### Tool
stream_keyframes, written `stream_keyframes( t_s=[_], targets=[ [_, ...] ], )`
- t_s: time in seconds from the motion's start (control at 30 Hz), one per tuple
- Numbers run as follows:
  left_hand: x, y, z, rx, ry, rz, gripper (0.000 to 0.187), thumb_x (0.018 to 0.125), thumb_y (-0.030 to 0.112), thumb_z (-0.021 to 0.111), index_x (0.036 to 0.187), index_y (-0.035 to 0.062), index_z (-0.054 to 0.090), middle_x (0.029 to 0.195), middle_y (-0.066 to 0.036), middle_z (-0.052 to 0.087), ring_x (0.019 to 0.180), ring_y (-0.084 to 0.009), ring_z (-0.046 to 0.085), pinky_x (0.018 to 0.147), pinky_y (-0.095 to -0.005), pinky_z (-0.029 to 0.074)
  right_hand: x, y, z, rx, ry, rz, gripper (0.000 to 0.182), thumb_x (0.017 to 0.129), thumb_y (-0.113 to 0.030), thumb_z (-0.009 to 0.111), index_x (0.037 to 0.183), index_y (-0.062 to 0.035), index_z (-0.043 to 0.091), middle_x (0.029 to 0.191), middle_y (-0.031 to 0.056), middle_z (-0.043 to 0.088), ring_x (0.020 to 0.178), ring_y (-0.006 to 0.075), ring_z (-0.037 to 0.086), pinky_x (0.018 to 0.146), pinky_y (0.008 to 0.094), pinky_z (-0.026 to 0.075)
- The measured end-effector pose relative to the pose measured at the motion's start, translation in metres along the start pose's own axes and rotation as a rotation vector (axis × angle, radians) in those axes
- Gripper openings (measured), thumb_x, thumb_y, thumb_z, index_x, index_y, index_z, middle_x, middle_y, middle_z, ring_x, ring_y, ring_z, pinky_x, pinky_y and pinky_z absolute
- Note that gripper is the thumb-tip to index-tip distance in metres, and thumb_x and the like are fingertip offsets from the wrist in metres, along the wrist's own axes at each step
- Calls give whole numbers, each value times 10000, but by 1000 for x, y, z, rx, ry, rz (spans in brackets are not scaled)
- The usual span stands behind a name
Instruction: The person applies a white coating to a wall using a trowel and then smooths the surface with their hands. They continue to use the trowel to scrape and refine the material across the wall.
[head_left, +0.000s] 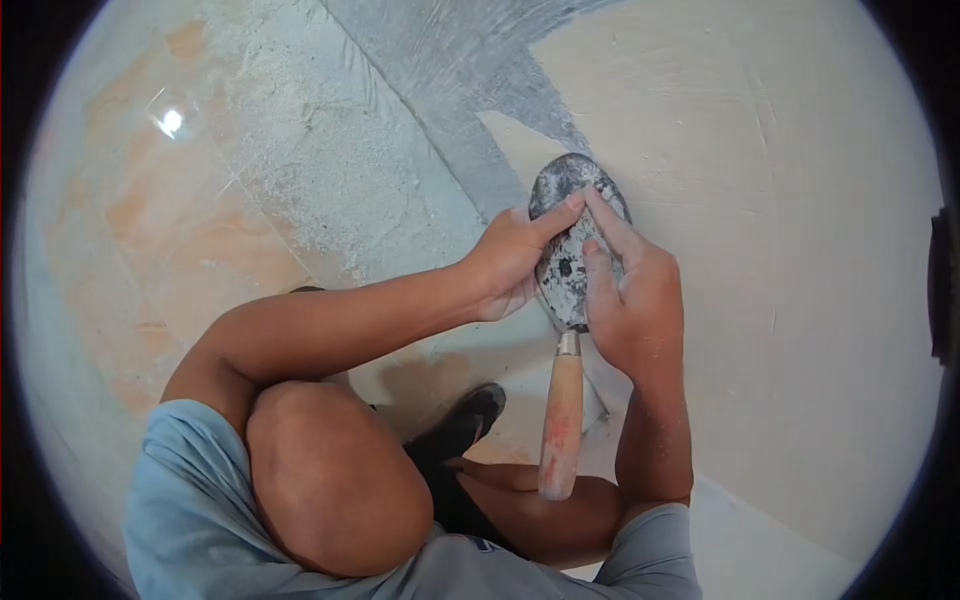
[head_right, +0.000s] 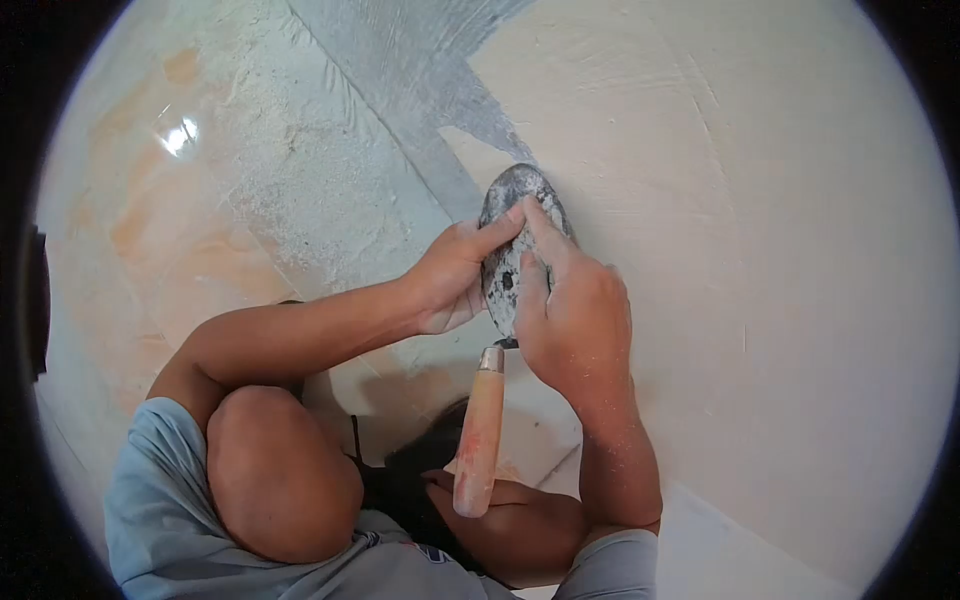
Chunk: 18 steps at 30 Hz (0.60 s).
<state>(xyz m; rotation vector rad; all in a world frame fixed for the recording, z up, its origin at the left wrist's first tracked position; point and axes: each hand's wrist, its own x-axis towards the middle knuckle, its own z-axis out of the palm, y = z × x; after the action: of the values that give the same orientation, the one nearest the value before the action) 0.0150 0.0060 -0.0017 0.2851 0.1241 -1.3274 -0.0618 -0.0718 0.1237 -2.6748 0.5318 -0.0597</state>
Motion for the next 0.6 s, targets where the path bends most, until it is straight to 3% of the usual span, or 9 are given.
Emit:
stream_keyframes(
  t_s=[0.1,0.13,0.23,0.27,0.33,0.4,0.47,0.53,0.6],
  targets=[
    [4,3,-5,6,6,-7,400,1091,379,541,1274,26,588,1106,-65,705,981,-162,726,834,-314,632,15,-9,-1,-116,-87,89,432,964,-128,544,1378,-51,641,1098,317,687,1002,486,666,901,521,526],
    [7,3,-5,-89,7,44,368,1064,323,612,1239,-1,599,1033,-89,711,865,-175,741,734,-343,649,15,-9,3,-110,-69,99,429,960,-124,544,1369,-49,649,1071,313,691,966,494,669,881,531,526],
    [5,0,-2,-46,32,32,366,1065,320,608,1238,-3,600,1027,-85,710,860,-177,740,729,-346,650,8,-2,-1,-72,-55,88,431,961,-133,547,1373,-50,645,1057,303,697,947,494,672,877,532,526],
    [8,-8,-4,-30,33,28,365,1067,319,605,1246,0,599,1039,-81,707,884,-178,736,758,-350,649,5,-4,-2,-67,-48,87,431,961,-133,547,1373,-50,645,1057,303,697,947,494,672,877,532,526],
    [7,-5,-2,-48,24,40,368,1068,323,603,1250,3,598,1049,-79,707,897,-177,734,774,-354,648,0,-6,-8,-45,-66,97,422,959,-77,569,1368,7,634,1161,313,695,1138,442,681,993,388,510],
    [9,-6,-5,-77,-8,58,378,1067,334,604,1264,11,596,1070,-74,706,947,-175,729,812,-355,643,9,-10,-3,-98,-88,93,425,963,-84,567,1373,12,629,1173,313,691,1140,437,683,993,393,512],
    [9,-3,-13,-1,-42,48,375,1106,354,510,1297,39,574,1166,-83,691,1080,-177,703,922,-341,609,16,-16,2,-170,-171,261,424,962,-85,571,1368,22,629,1193,318,683,1153,434,681,999,395,510],
    [7,-5,-6,20,12,38,377,1105,356,510,1301,40,573,1174,-78,690,1073,-163,704,925,-337,608,5,0,3,-81,-83,168,421,957,-84,576,1366,-4,641,1186,313,683,1135,440,681,986,398,516],
    [3,-5,0,27,-19,0,406,1104,376,507,1308,31,570,1184,-78,686,1073,-170,703,936,-345,605,0,7,0,-24,-15,72,426,983,-191,529,1384,-120,655,1015,269,713,955,483,670,877,547,525]
  ],
)
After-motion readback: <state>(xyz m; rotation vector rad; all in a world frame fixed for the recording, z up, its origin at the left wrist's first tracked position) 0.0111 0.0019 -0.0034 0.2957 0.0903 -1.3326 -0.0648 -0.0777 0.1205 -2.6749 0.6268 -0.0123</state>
